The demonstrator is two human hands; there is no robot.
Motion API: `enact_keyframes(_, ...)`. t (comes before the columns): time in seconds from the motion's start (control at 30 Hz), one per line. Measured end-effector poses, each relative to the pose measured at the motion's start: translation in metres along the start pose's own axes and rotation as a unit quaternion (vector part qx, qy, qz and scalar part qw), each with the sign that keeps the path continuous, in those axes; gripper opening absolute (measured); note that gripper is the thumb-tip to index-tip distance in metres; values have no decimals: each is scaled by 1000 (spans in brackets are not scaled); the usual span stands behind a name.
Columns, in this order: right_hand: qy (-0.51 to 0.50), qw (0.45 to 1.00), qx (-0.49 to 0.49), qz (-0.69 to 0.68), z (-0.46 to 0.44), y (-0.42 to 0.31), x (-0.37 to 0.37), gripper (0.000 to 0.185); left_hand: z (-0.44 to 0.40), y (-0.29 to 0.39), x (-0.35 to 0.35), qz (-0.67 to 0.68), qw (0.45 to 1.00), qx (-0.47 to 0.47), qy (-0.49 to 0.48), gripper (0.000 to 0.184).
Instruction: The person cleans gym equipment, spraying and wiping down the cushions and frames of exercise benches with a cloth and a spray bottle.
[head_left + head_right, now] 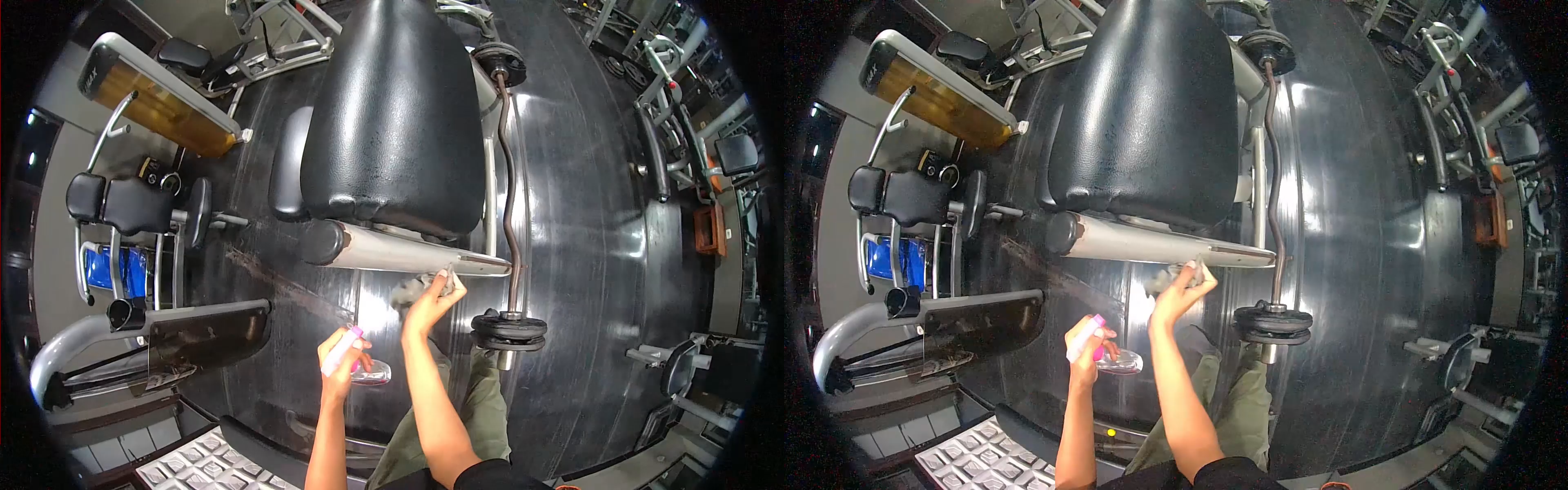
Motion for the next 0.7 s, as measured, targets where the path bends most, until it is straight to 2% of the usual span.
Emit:
enact_keyframes(0.03,-3,996,-60,67,12,-3,3,33,2,-2,-4,4,1000,-7,12,17)
enact_keyframes(0.1,-70,986,-118,94,43,-10,7,33,3,-4,-10,9,1000,-15,26,18)
enact_keyframes(0.17,-100,983,-134,73,48,5,7,35,5,-1,-14,-1,1000,-1,15,20)
enact_keyframes(0.23,-46,998,39,-2,33,17,6,35,5,-1,-17,-3,1000,4,22,24)
enact_keyframes(0.27,-3,999,7,42,14,36,1,34,5,-2,-19,-4,1000,0,27,24)
enact_keyframes(0.3,20,990,109,-84,-14,75,-4,31,6,-3,-20,-4,999,-5,33,24)
enact_keyframes(0.37,-1,981,170,-95,-53,95,-12,29,6,-7,-23,-4,999,-6,33,24)
enact_keyframes(0.4,-3,981,168,-93,-56,98,-9,29,5,-8,-23,-8,999,-6,31,24)
enact_keyframes(0.47,-52,958,205,-195,-56,107,-5,29,6,-10,-21,4,999,-5,36,24)
enact_keyframes(0.5,-53,958,205,-192,-43,98,-2,29,6,-11,-20,14,999,-4,39,24)
enact_keyframes(0.57,-116,899,357,-225,10,63,14,30,5,-14,-19,10,999,-8,39,23)
enact_keyframes(0.63,-194,854,429,-220,32,57,26,31,6,-16,-17,3,999,-15,37,23)
enact_keyframes(0.7,-178,863,409,-236,33,49,27,33,5,-14,-15,8,999,-18,31,22)
Point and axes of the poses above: each hand's wrist, its own z-axis away from the middle knuckle, its own x-axis out of the palm, y = z × x, the point moved 2 cm from there along -z, towards the middle knuckle, and after that the axes turned 7 degrees about y, right-handed, at the moved point
